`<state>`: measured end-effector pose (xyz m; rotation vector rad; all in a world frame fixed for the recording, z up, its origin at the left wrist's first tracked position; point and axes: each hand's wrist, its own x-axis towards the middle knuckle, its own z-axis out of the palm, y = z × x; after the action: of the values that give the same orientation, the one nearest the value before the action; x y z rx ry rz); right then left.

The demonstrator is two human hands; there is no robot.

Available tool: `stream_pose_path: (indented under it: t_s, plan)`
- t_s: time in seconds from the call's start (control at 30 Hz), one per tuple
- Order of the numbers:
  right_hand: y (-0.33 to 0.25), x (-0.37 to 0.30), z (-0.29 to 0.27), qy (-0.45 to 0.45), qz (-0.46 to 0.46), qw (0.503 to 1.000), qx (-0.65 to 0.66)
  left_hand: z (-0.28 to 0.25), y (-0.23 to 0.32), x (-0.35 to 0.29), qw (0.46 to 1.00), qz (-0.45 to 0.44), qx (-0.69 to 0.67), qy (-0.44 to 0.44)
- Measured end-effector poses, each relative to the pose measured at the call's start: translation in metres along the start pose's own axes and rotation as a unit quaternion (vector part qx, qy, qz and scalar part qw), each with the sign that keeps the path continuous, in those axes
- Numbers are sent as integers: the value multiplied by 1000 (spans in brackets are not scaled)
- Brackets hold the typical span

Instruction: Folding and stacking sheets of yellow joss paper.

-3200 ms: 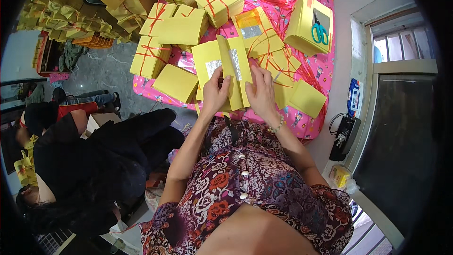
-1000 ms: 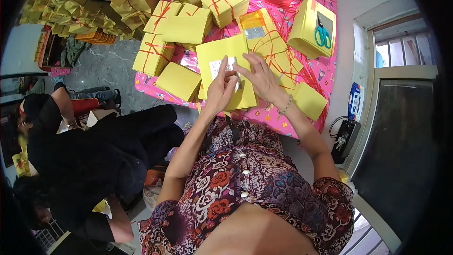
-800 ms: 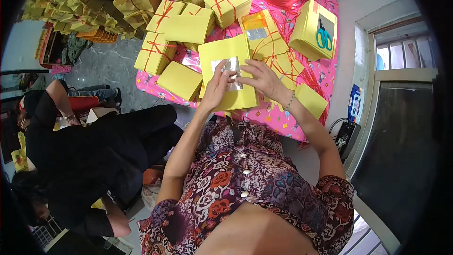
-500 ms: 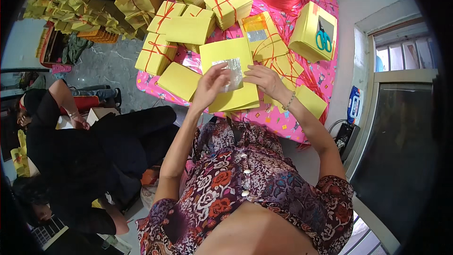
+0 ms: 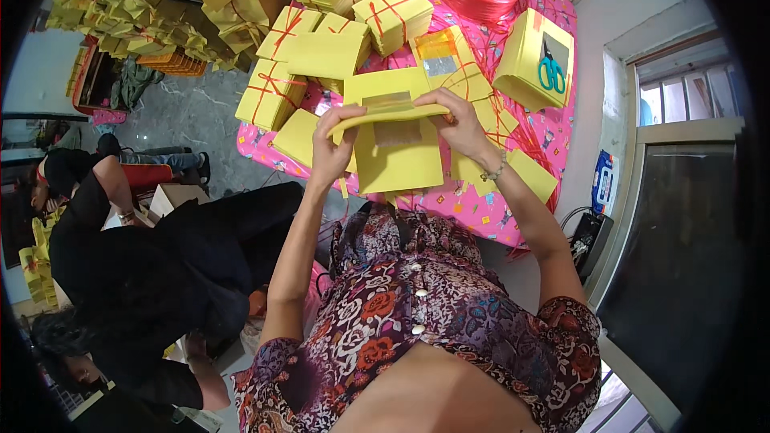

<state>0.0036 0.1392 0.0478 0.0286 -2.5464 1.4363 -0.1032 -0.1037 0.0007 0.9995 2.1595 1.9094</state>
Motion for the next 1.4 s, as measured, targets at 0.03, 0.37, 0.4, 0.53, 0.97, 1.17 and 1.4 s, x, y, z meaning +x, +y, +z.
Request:
stream_pose_path:
  t_s: [0.03, 0.37, 0.4, 0.53, 0.97, 1.17, 1.4]
  plan:
    - [-6, 2, 0, 8, 74, 997, 24, 3, 3, 4, 1000, 1, -2, 0]
    - [-4, -24, 15, 117, -81, 989, -36, 10, 26, -10, 999, -16, -44, 11]
    - [4, -33, 22, 114, -82, 990, -31, 9, 18, -18, 999, -13, -40, -3]
    - [20, -61, 43, 66, 61, 996, -6, 10, -13, -46, 998, -49, -9, -38]
    - [33, -15, 37, 54, 189, 978, -69, 33, -20, -17, 979, -162, 19, 124]
    - [34, 2, 35, 62, 225, 970, -74, 23, -26, 5, 963, -240, 96, 70]
    - [41, 8, 41, 84, 241, 961, -104, 26, -25, 12, 953, -261, 134, 81]
